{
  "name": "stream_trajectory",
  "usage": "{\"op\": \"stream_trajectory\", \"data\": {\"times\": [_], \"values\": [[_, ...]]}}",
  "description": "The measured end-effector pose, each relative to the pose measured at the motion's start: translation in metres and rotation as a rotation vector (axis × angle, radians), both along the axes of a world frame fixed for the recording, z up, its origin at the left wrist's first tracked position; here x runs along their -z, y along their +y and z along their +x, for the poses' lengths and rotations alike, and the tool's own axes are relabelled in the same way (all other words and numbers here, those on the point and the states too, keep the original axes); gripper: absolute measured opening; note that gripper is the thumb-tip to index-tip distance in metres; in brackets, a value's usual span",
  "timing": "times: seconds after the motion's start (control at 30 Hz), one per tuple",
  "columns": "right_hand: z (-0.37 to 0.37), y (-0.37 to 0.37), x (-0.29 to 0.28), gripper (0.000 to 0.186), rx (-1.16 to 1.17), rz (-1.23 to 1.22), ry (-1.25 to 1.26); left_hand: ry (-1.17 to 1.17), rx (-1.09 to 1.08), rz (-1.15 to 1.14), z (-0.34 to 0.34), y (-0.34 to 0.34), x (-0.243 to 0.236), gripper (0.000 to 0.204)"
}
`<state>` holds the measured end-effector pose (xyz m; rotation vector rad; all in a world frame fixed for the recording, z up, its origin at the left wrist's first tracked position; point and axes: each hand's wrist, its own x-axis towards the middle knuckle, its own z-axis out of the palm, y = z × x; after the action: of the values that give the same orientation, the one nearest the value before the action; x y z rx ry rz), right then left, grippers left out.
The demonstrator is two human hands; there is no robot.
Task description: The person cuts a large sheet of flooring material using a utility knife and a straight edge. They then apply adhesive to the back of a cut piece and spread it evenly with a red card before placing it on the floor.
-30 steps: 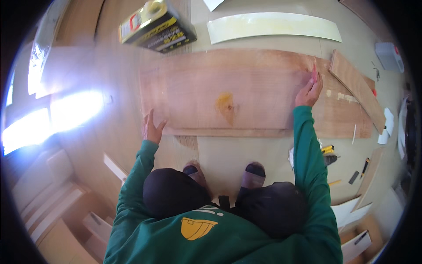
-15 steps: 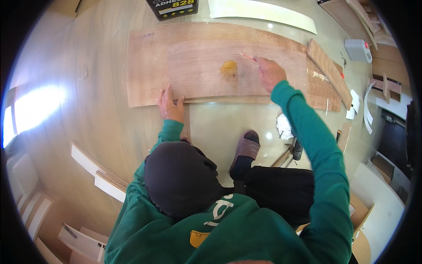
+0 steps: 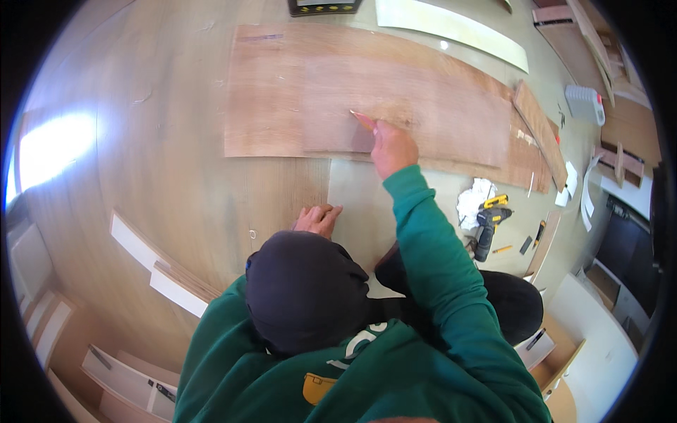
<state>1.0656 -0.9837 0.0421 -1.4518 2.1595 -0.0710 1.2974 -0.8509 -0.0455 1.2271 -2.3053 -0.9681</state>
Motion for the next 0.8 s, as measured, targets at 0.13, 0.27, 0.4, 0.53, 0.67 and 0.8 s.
{"op": "stream_trajectory", "data": {"times": [0.13,0.27,0.4,0.53,0.67,0.8], "values": [[-0.017,-0.056,0.018,0.022,-0.228,-0.608,-0.077,0.049,0.069,-0.034,-0.001,-0.004,0.006,0.039],[-0.005,-0.076,0.059,0.028,-0.433,-0.735,0.164,0.057,0.025,-0.001,-0.003,-0.004,0.008,0.041],[0.005,-0.050,0.059,0.030,-0.410,-0.585,0.107,0.076,-0.011,0.007,0.000,-0.003,0.013,0.040],[-0.011,-0.063,0.044,0.029,-0.038,-0.442,0.222,0.083,-0.010,0.002,-0.002,-0.007,0.008,0.041],[0.031,-0.076,0.056,0.028,-0.139,-0.364,0.230,0.069,-0.005,0.013,-0.001,-0.001,0.022,0.041],[0.052,-0.068,0.045,0.030,-0.270,-0.397,0.124,0.084,-0.048,-0.001,0.001,-0.002,0.018,0.042]]}}
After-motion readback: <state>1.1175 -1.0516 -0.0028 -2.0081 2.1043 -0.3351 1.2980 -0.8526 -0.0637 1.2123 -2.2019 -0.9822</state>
